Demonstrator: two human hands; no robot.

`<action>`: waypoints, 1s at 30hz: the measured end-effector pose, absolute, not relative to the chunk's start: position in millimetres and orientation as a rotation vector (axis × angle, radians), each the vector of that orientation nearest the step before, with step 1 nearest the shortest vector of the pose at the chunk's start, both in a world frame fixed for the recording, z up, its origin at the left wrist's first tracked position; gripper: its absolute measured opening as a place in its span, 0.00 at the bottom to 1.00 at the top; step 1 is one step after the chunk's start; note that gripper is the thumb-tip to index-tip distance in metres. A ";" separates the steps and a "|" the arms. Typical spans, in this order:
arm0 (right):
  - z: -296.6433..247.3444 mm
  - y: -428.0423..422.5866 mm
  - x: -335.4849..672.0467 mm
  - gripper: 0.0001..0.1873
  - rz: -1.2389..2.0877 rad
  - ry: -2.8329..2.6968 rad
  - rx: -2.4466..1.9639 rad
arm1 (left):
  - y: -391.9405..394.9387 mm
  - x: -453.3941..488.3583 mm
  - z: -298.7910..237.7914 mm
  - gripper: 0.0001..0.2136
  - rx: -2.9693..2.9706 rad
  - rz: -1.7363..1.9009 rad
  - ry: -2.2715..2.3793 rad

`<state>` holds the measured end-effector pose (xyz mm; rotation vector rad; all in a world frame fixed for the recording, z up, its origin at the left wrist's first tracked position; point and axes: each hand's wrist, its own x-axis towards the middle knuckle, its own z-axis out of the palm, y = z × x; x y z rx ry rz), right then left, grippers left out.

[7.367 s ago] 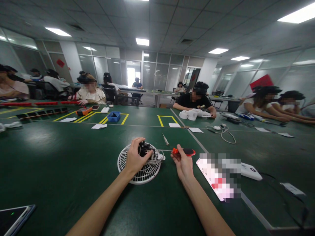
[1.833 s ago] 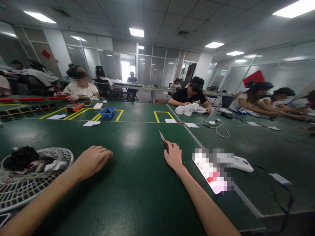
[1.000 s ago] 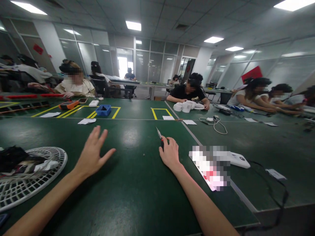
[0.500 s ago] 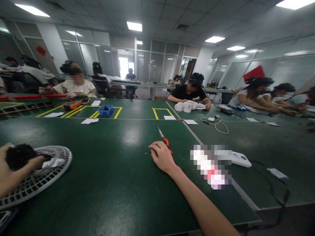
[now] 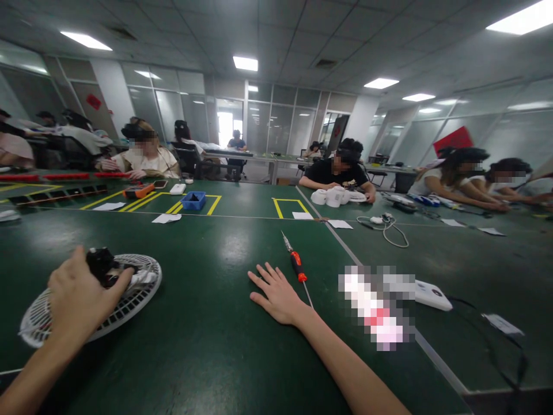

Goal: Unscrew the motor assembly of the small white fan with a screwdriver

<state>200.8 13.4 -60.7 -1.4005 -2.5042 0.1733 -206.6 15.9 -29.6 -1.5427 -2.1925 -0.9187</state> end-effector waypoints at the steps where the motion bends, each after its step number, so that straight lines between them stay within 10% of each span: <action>1: -60.3 13.2 200.2 0.31 0.194 -2.507 -1.406 | 16.5 -194.5 -25.5 0.44 -1.558 -0.936 -2.212; 30: -34.9 15.2 219.7 0.17 0.160 -1.494 -1.345 | 45.6 35.2 -39.6 0.36 -2.396 -1.223 -1.464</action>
